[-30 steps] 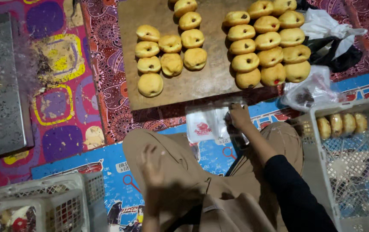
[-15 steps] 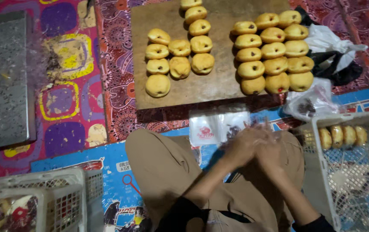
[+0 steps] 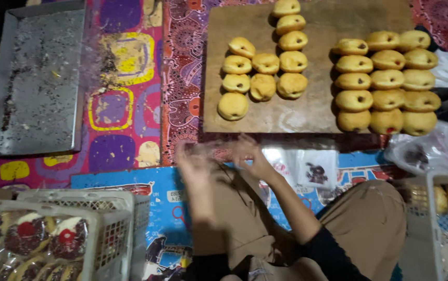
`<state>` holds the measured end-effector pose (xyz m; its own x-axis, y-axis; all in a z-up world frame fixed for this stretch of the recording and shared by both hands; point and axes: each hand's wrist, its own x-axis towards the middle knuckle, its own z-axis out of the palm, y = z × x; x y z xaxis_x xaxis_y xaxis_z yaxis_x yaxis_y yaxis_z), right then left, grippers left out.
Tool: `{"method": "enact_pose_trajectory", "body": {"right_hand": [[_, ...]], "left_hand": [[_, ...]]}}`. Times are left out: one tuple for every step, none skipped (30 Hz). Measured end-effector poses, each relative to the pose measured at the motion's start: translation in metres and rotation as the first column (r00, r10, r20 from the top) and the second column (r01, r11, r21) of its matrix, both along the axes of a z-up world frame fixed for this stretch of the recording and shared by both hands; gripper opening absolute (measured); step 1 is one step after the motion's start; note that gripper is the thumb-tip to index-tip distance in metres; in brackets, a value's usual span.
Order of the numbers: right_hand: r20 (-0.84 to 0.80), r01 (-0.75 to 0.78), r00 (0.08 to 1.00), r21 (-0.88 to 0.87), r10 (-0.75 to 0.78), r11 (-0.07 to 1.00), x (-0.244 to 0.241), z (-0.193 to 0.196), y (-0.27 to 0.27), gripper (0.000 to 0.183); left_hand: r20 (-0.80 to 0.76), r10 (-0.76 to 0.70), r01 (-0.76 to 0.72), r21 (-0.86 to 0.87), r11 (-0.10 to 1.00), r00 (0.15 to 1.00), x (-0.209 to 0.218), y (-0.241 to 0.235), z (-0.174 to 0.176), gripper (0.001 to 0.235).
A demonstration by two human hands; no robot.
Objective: The person sits on the floor and repeatedly picks up small round buns from a wooden board, places each into a clear plastic bag, and sets the bagged buns into a white plastic crate. The person handles the buns one at a time throughout the clip.
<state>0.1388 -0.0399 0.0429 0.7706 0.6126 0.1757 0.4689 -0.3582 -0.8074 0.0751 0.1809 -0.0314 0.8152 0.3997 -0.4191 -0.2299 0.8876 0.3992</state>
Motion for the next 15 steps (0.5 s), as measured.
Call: {"method": "enact_pose_trajectory", "body": {"right_hand": [[-0.176, 0.143, 0.975, 0.041, -0.134, 0.989, 0.012, -0.003, 0.013, 0.055], [-0.025, 0.343, 0.939, -0.036, -0.344, 0.939, 0.023, -0.007, 0.024, 0.069], [0.141, 0.535, 0.841, -0.077, -0.522, 0.841, 0.03, -0.01, 0.038, 0.084], [0.309, 0.706, 0.689, -0.08, -0.656, 0.703, 0.037, -0.014, 0.052, 0.1], [0.332, 0.755, 0.633, -0.062, -0.7, 0.653, 0.044, -0.017, 0.066, 0.104], [0.353, 0.8, 0.573, -0.043, -0.74, 0.599, 0.05, -0.02, 0.08, 0.108], [0.37, 0.84, 0.512, -0.03, -0.775, 0.542, 0.053, -0.024, 0.09, 0.113], [0.37, 0.848, 0.496, -0.011, -0.785, 0.53, 0.056, -0.027, 0.097, 0.106], [0.373, 0.853, 0.482, 0.005, -0.793, 0.521, 0.056, -0.029, 0.101, 0.1], [0.374, 0.859, 0.468, 0.021, -0.801, 0.512, 0.055, -0.03, 0.099, 0.094], [0.358, 0.834, 0.511, 0.013, -0.782, 0.551, 0.052, -0.03, 0.093, 0.09], [0.341, 0.807, 0.553, 0.006, -0.76, 0.59, 0.047, -0.026, 0.081, 0.086], [0.328, 0.781, 0.589, 0.006, -0.739, 0.625, 0.042, -0.02, 0.068, 0.081], [0.294, 0.723, 0.64, 0.082, -0.71, 0.686, 0.031, -0.013, 0.054, 0.081], [0.265, 0.66, 0.687, 0.161, -0.676, 0.734, 0.015, -0.004, 0.038, 0.081]], "left_hand": [[-0.002, 0.181, -0.181, -0.032, 0.983, 0.983, -0.011, 0.023, -0.002, 0.024], [0.039, 0.261, -0.26, -0.036, 0.965, 0.965, -0.02, 0.041, -0.002, 0.022], [0.083, 0.337, -0.335, -0.043, 0.941, 0.938, -0.027, 0.055, -0.001, 0.021], [0.06, 0.335, -0.326, -0.126, 0.937, 0.94, -0.031, 0.061, 0.001, 0.031], [0.039, 0.329, -0.315, -0.206, 0.926, 0.943, -0.032, 0.064, 0.003, 0.041], [0.019, 0.322, -0.303, -0.286, 0.909, 0.947, -0.03, 0.063, 0.006, 0.052], [-0.032, 0.328, -0.321, -0.313, 0.894, 0.944, -0.028, 0.057, 0.01, 0.051], [-0.082, 0.332, -0.339, -0.34, 0.877, 0.94, -0.024, 0.051, 0.013, 0.051], [-0.133, 0.336, -0.361, -0.367, 0.857, 0.933, -0.023, 0.043, 0.016, 0.05], [-0.065, 0.33, -0.321, -0.468, 0.823, 0.942, -0.022, 0.037, 0.019, 0.054], [0.006, 0.329, -0.268, -0.564, 0.781, 0.944, -0.019, 0.03, 0.021, 0.058], [0.078, 0.334, -0.206, -0.649, 0.733, 0.939, -0.017, 0.024, 0.024, 0.062], [0.09, 0.331, -0.197, -0.648, 0.736, 0.939, -0.011, 0.018, 0.026, 0.065], [0.102, 0.328, -0.188, -0.647, 0.739, 0.939, -0.009, 0.014, 0.028, 0.067], [0.113, 0.321, -0.176, -0.645, 0.743, 0.94, -0.007, 0.01, 0.03, 0.07]]}}
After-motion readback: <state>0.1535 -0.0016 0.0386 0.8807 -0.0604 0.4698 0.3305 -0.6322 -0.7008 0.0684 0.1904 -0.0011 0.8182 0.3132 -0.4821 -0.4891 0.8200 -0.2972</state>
